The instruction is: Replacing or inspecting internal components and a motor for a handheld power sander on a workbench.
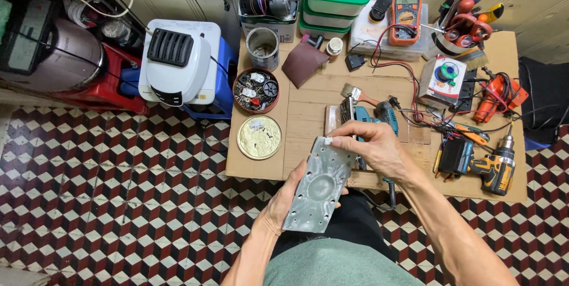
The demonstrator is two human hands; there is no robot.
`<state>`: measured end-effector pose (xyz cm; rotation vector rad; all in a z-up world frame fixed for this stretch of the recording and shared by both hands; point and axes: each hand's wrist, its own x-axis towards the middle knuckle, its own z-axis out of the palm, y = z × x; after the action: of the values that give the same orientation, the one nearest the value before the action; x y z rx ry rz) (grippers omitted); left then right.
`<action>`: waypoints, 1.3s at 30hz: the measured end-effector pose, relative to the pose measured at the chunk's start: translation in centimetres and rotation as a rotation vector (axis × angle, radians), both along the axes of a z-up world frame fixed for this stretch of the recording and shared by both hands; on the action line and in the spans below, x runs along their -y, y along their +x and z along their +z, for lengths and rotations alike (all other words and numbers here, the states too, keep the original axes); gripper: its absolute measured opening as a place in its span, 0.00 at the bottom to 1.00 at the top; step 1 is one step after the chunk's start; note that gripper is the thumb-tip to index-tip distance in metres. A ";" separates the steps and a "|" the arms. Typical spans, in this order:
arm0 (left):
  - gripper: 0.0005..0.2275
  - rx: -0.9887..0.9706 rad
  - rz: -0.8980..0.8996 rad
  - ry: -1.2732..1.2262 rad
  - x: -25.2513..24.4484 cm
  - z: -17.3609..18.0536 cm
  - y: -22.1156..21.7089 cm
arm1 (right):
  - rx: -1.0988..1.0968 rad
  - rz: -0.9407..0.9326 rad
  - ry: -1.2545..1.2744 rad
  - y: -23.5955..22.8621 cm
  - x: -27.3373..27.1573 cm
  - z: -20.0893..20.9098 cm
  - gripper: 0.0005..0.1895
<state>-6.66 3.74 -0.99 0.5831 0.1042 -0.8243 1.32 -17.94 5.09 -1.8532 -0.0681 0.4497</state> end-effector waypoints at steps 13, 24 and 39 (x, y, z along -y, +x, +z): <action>0.36 -0.123 0.009 0.041 -0.2 -0.8 0.5 | -0.053 0.043 -0.010 1.0 -1.6 -1.0 0.13; 0.33 -0.143 0.005 -0.131 0.0 -3.2 0.5 | 0.032 -0.003 -0.148 1.6 -3.1 -4.0 0.14; 0.23 -0.273 0.422 0.483 -7.8 -15.8 13.2 | -0.375 -0.763 0.382 -3.6 5.5 -14.1 0.13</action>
<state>6.56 11.59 -16.74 0.8614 0.6680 -0.4575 -2.32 -23.47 -9.04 -1.2666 0.7343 0.2125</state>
